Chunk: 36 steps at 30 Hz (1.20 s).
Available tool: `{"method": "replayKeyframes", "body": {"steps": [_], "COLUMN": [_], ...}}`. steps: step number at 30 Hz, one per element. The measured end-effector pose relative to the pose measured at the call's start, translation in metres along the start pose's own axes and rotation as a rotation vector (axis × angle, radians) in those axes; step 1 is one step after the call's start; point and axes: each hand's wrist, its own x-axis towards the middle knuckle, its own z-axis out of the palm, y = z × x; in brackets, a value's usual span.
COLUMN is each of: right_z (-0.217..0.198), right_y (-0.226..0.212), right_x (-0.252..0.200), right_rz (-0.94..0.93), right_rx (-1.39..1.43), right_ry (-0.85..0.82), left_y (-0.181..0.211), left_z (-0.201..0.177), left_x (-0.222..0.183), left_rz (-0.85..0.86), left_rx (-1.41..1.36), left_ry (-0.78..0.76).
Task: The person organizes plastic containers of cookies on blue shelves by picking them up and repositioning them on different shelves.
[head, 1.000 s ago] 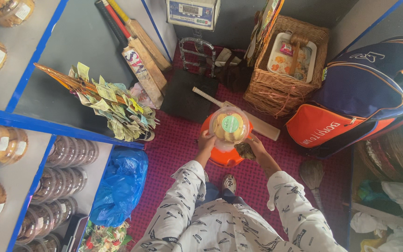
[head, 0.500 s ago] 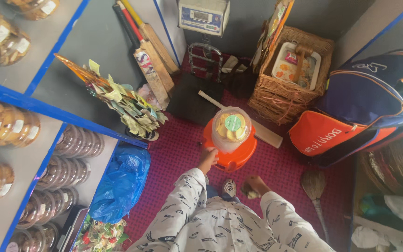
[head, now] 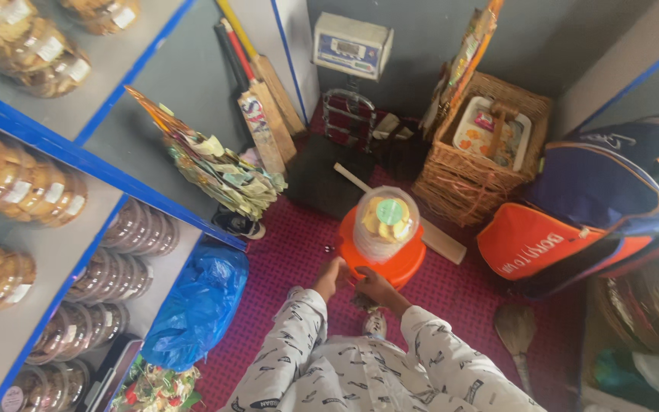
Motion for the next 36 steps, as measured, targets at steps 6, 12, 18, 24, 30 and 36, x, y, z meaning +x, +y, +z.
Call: {"method": "replayKeyframes", "body": {"steps": [6,12,18,24,30,36], "right_z": [0.017,0.054,0.088,0.102,0.072,0.014], "right_y": [-0.131,-0.159,-0.238,-0.302,-0.339,-0.375], "right_x": [0.039,0.094,0.119,0.144,0.206,0.299], "right_rz": [-0.26,-0.358,-0.11,0.004,-0.274,-0.193], "right_rx": [-0.132,-0.233,-0.188,-0.141,0.479,0.396], "right_ry": [-0.008,-0.01,0.033,0.08,0.138,0.309], "left_y": [0.042,0.092,0.149,0.204,0.269,0.361], "left_z": [-0.032,-0.102,-0.173,-0.199,-0.188,-0.172], "left_x": [0.025,0.044,0.09,0.105,0.138,0.189], "left_rz": [0.032,0.168,0.026,0.032,0.029,0.086], "left_rx": [-0.315,-0.359,-0.288,-0.281,-0.298,-0.336], "left_ry": [-0.091,-0.19,-0.206,-0.252,-0.292,-0.345]}}
